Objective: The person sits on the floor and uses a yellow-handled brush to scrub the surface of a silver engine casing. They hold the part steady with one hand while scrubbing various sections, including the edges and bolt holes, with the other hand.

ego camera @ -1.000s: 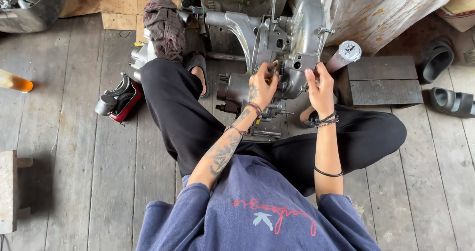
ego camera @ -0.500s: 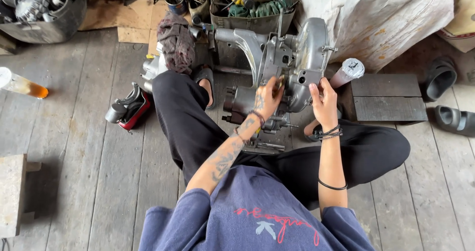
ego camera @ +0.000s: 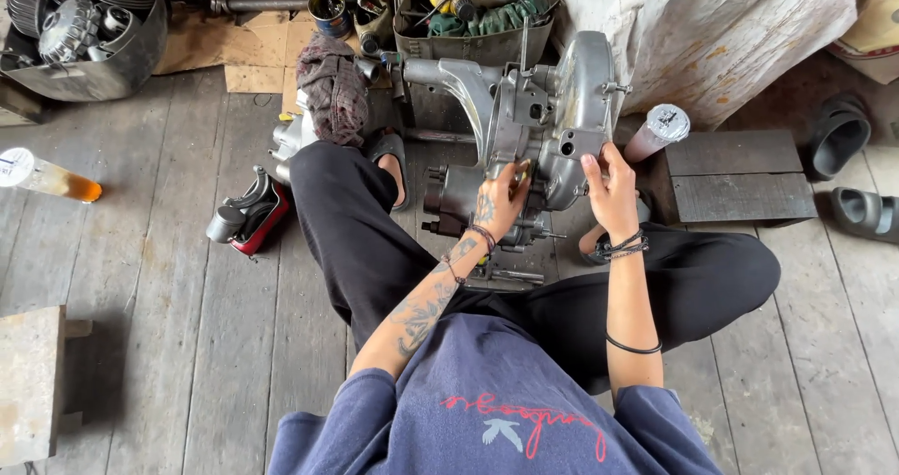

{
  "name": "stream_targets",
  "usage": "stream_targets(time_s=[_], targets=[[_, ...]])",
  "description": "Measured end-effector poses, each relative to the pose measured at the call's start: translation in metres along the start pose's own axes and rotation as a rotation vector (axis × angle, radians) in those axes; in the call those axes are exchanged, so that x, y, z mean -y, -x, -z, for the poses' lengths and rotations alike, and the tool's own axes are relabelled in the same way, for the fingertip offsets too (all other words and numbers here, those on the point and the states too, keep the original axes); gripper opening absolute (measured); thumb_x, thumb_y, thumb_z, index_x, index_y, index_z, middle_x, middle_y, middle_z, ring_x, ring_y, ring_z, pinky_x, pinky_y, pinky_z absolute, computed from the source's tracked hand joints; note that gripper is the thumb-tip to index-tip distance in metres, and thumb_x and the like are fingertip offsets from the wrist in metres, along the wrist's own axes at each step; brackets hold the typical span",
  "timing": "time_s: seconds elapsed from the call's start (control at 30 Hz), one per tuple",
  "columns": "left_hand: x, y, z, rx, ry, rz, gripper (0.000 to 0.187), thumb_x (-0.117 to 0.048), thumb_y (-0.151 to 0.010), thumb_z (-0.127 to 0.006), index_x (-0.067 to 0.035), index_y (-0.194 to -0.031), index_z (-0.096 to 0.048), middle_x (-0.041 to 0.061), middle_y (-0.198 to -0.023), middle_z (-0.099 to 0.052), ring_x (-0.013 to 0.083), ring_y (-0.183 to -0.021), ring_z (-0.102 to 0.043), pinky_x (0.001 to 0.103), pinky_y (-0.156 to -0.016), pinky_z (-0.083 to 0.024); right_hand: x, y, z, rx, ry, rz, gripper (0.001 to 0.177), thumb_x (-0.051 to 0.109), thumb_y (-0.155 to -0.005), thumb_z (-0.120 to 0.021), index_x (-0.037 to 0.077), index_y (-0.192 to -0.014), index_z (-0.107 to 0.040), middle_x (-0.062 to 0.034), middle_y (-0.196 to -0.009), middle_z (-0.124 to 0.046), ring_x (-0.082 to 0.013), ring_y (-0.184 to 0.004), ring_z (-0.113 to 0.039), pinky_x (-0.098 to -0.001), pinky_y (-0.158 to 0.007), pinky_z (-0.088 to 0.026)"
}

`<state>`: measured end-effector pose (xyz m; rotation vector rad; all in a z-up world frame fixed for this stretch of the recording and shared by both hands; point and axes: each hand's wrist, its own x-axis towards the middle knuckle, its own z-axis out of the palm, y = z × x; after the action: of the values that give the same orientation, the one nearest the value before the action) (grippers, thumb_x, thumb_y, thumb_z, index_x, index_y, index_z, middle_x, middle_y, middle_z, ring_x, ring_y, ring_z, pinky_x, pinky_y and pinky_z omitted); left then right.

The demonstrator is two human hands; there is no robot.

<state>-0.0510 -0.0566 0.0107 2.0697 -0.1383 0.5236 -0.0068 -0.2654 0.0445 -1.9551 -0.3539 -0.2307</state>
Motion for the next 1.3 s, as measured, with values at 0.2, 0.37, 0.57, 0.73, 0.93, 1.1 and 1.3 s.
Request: stream_targets(time_s=[0.2,0.37,0.57,0.73,0.93,1.1,1.3], targets=[[-0.012,-0.034,-0.001,-0.067,0.011,-0.027,0.014,-0.017,-0.098,-0.064,-0.013,-0.111,-0.066,0.008,-0.069,-0.073,0.0334,-0.063,-0.072,0.044,-0.06,-0.057,0.016,0.002,-0.002,-0.002,0.03,-0.006,0.024,0.028,-0.111,-0.056,0.007,-0.099,-0.053,-0.0021,-0.071,-0.048,-0.0107,-0.052,-0.059,-0.0235,-0.043,-0.048],[-0.001,-0.002,-0.002,-0.01,0.022,-0.003,0.016,-0.016,-0.098,-0.065,-0.012,-0.113,-0.066,0.009,-0.068,-0.073,0.033,-0.062,-0.072,0.044,-0.06,-0.057,-0.004,0.0,0.0,0.004,0.026,-0.007,0.023,0.028,-0.112,-0.056,0.007,-0.1,-0.054,-0.0034,-0.072,-0.051,-0.0128,-0.053,-0.061,-0.0236,-0.044,-0.048],[-0.004,-0.035,-0.001,-0.023,0.045,-0.04,0.012,-0.015,-0.099,-0.064,-0.011,-0.11,-0.067,0.008,-0.067,-0.073,0.0305,-0.059,-0.072,0.04,-0.058,-0.057,-0.001,-0.001,0.001,-0.003,0.007,-0.01,0.021,0.027,-0.111,-0.056,0.008,-0.103,-0.055,-0.0023,-0.075,-0.051,-0.011,-0.056,-0.06,-0.0255,-0.047,-0.05],[0.008,-0.011,-0.001,0.041,0.032,-0.02,0.014,-0.016,-0.099,-0.065,-0.011,-0.111,-0.066,0.007,-0.067,-0.074,0.03,-0.059,-0.072,0.04,-0.059,-0.057,0.004,0.002,0.0,0.01,-0.008,-0.013,0.022,0.025,-0.112,-0.054,0.007,-0.099,-0.054,0.0004,-0.072,-0.046,-0.008,-0.052,-0.053,-0.0237,-0.045,-0.045],[0.006,-0.028,-0.003,0.009,0.044,-0.03,0.011,-0.019,-0.098,-0.065,-0.013,-0.107,-0.066,0.005,-0.068,-0.074,0.0292,-0.063,-0.073,0.04,-0.058,-0.057,0.008,-0.001,0.0,0.015,-0.001,0.025,0.023,0.023,-0.113,-0.053,0.005,-0.1,-0.054,0.0007,-0.071,-0.046,-0.0072,-0.047,-0.054,-0.0236,-0.044,-0.048],[0.032,-0.017,-0.019,-0.013,0.071,-0.041,0.01,-0.016,-0.1,-0.064,-0.011,-0.109,-0.065,0.004,-0.067,-0.073,0.027,-0.057,-0.071,0.034,-0.058,-0.057,0.023,-0.004,0.001,0.029,-0.023,0.023,0.026,0.025,-0.114,-0.053,0.005,-0.097,-0.053,-0.0002,-0.068,-0.043,-0.0071,-0.048,-0.051,-0.0219,-0.046,-0.046],[0.003,0.005,-0.019,0.069,0.002,-0.024,0.018,-0.028,-0.098,-0.065,-0.02,-0.113,-0.066,0.003,-0.069,-0.072,0.0311,-0.065,-0.073,0.044,-0.062,-0.059,0.021,-0.003,0.0,0.009,-0.017,0.038,0.027,0.025,-0.114,-0.055,0.004,-0.096,-0.053,-0.0032,-0.068,-0.045,-0.0095,-0.051,-0.053,-0.0222,-0.047,-0.047]])
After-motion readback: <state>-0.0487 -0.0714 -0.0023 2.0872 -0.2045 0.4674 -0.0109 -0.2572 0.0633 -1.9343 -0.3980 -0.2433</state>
